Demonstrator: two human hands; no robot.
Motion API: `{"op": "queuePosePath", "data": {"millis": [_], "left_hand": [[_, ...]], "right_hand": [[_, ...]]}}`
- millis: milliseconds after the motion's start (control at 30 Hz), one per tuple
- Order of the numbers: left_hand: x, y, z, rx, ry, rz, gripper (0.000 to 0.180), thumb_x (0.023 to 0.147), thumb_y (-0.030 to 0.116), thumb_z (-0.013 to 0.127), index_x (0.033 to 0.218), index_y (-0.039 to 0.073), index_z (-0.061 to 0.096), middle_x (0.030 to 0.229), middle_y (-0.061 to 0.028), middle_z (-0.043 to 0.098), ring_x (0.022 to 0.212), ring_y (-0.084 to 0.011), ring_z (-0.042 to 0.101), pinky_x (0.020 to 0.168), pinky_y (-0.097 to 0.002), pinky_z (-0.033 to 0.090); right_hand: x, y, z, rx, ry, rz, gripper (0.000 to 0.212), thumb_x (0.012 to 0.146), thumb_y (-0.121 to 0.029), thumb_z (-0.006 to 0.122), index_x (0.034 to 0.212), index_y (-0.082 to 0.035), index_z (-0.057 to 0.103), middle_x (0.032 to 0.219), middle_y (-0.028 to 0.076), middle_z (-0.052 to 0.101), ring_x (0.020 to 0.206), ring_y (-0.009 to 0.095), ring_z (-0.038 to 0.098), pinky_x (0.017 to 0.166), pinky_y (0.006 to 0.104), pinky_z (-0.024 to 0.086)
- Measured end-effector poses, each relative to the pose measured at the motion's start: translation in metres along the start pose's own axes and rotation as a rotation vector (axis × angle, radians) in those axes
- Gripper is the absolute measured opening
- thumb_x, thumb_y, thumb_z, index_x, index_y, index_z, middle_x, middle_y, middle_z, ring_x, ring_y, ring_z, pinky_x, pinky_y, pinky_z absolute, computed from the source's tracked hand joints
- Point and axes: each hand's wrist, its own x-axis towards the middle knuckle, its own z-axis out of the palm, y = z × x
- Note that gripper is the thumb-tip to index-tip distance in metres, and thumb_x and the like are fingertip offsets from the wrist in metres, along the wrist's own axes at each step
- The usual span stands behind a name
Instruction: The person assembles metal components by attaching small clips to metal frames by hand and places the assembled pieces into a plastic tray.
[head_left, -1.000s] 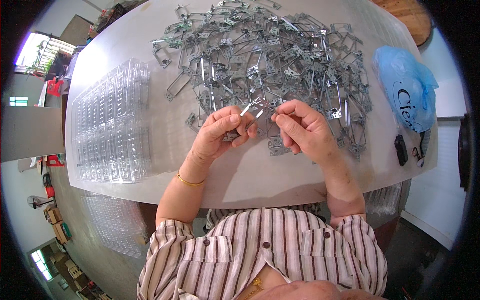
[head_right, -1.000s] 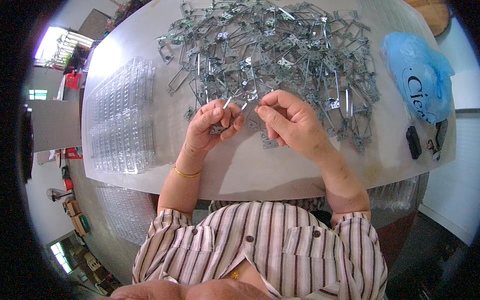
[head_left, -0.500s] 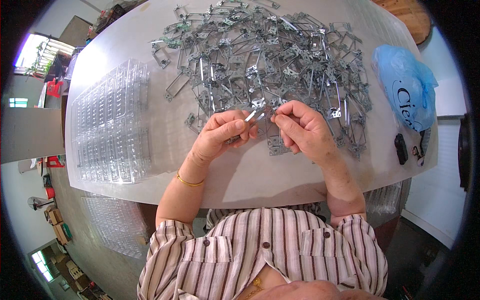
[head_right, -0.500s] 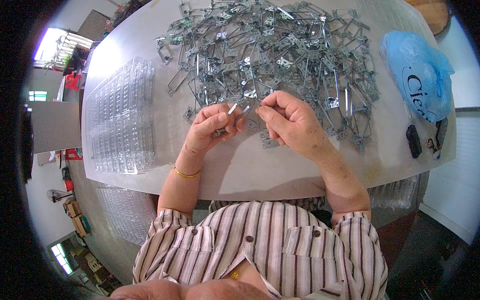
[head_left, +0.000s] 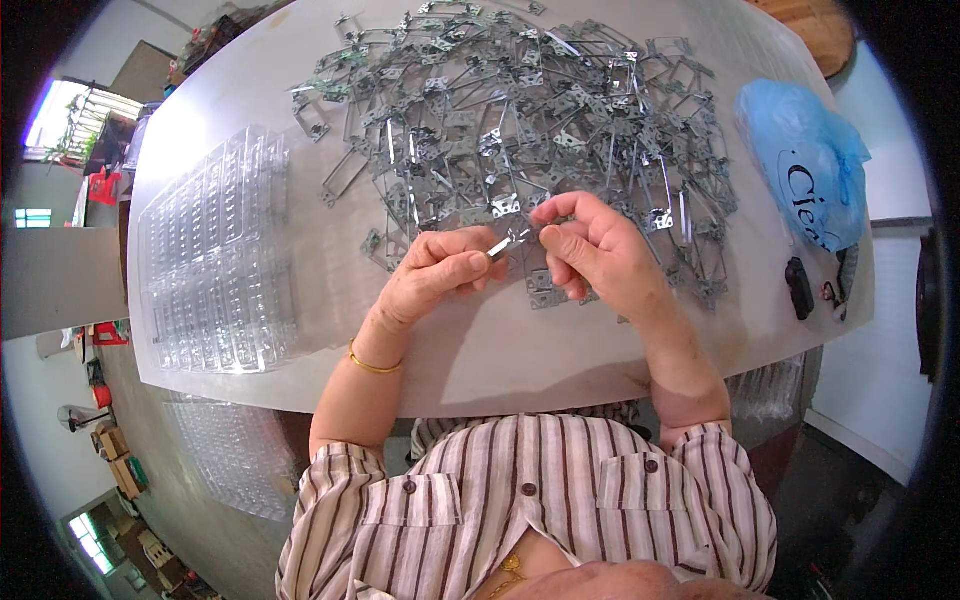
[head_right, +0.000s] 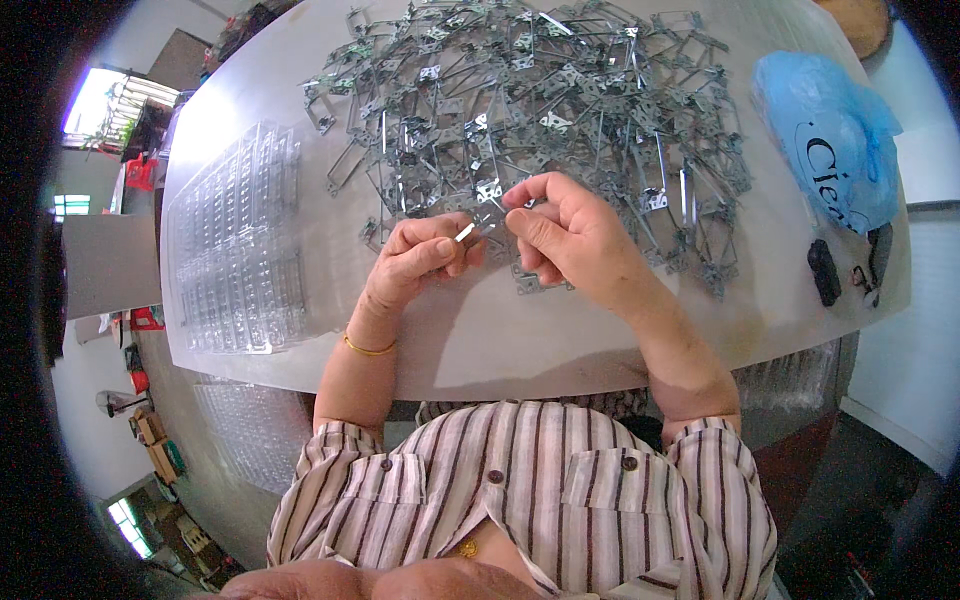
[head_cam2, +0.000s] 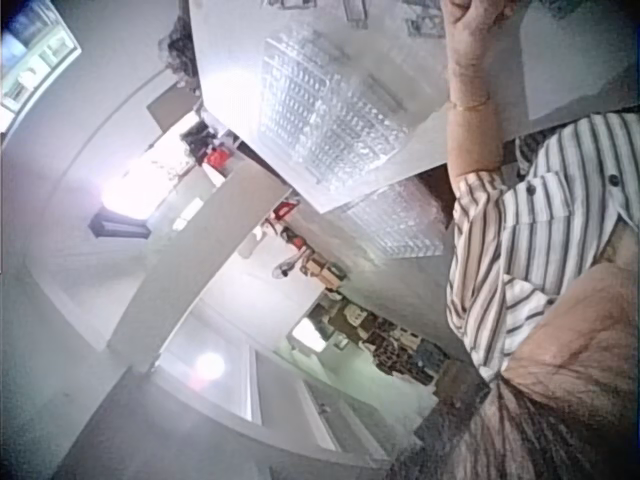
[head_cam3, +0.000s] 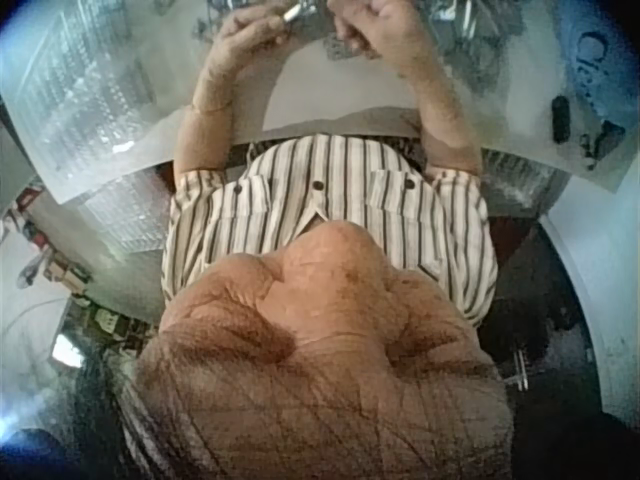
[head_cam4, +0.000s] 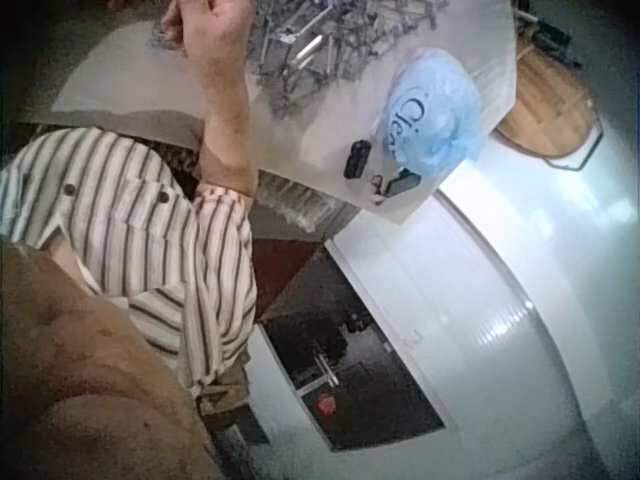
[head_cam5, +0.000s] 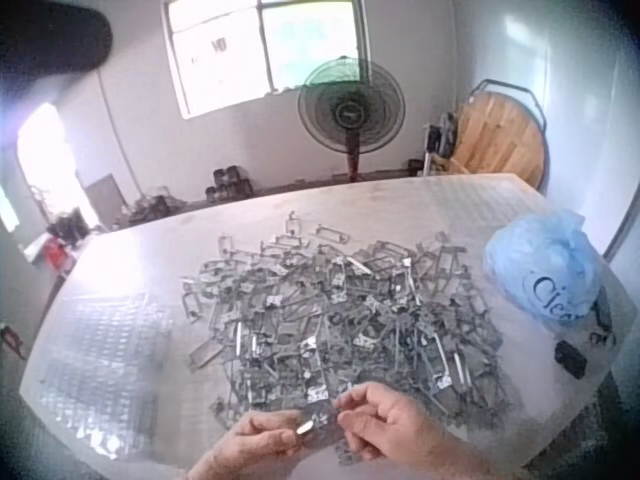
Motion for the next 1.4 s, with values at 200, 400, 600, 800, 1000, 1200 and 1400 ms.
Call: {"op": "queuePosePath", "data": {"millis": [200, 400, 600, 800, 1000, 1200, 1400], "left_hand": [[0.0, -0.003, 0.0, 0.004, -0.054, 0.02, 0.037, 0.097, 0.027, 0.063, 0.068, 0.003, 0.06, 0.088, -0.0033, 0.062, 0.07, -0.0075, 0.045, 0.06, -0.0253, 0.033], [0.001, -0.004, 0.0, 0.046, -0.146, 0.025, 0.037, 0.096, 0.026, 0.062, 0.068, 0.003, 0.061, 0.089, -0.0052, 0.064, 0.072, -0.0083, 0.048, 0.063, -0.0253, 0.036], [0.0, -0.007, 0.004, 0.001, -0.16, 0.017, 0.04, 0.094, 0.032, 0.064, 0.066, 0.002, 0.061, 0.085, -0.0164, 0.064, 0.081, -0.0198, 0.058, 0.072, -0.0325, 0.043], [0.003, -0.001, 0.01, -0.23, 0.015, 0.013, 0.045, 0.095, 0.039, 0.061, 0.068, 0.003, 0.062, 0.091, -0.024, 0.067, 0.062, -0.018, 0.053, 0.057, -0.0299, 0.042], [0.003, -0.003, 0.008, -0.268, 0.012, 0.01, 0.043, 0.098, 0.037, 0.059, 0.072, 0.003, 0.063, 0.095, -0.0228, 0.068, 0.062, -0.0156, 0.051, 0.053, -0.0278, 0.041], [0.005, -0.005, 0.008, -0.258, -0.044, 0.04, 0.043, 0.101, 0.035, 0.056, 0.075, 0.001, 0.064, 0.097, -0.0187, 0.067, 0.064, -0.0137, 0.05, 0.058, -0.0271, 0.042], [0.004, -0.006, 0.008, -0.227, -0.038, 0.062, 0.042, 0.102, 0.033, 0.057, 0.076, 0.001, 0.064, 0.097, -0.0153, 0.065, 0.064, -0.0128, 0.049, 0.058, -0.0264, 0.041]], "right_hand": [[0.002, 0.002, -0.003, 0.207, -0.125, 0.085, 0.027, 0.104, -0.028, 0.057, 0.113, -0.003, 0.057, 0.073, 0.003, 0.065, 0.056, 0.01, 0.062, 0.049, 0.0214, 0.047], [0.003, 0.005, -0.006, 0.146, -0.143, 0.123, 0.022, 0.103, -0.026, 0.057, 0.102, -0.004, 0.058, 0.065, 0.003, 0.062, 0.047, 0.01, 0.058, 0.04, 0.0211, 0.041], [0.009, 0.008, -0.011, 0.091, 0.07, -0.05, 0.017, 0.101, -0.023, 0.06, 0.095, -0.006, 0.059, 0.063, 0.001, 0.061, 0.047, 0.007, 0.056, 0.04, 0.0205, 0.039], [0.004, 0.009, 0.0, 0.171, 0.154, -0.34, 0.008, 0.1, -0.012, 0.062, 0.102, -0.006, 0.058, 0.083, 0.006, 0.071, 0.062, 0.008, 0.065, 0.05, 0.0194, 0.05], [0.001, 0.02, 0.011, 0.031, 0.175, -0.514, 0.01, 0.097, -0.005, 0.065, 0.104, -0.006, 0.059, 0.093, 0.008, 0.073, 0.071, 0.009, 0.069, 0.058, 0.0204, 0.054], [0.008, 0.03, 0.012, -0.465, 0.402, -0.866, 0.017, 0.088, -0.001, 0.074, 0.101, -0.005, 0.063, 0.083, 0.006, 0.069, 0.062, 0.012, 0.066, 0.054, 0.0245, 0.051], [0.007, 0.027, 0.015, -0.722, 0.439, -0.88, 0.016, 0.087, -0.005, 0.074, 0.096, -0.007, 0.062, 0.071, 0.008, 0.062, 0.054, 0.02, 0.062, 0.049, 0.0322, 0.047]]}}
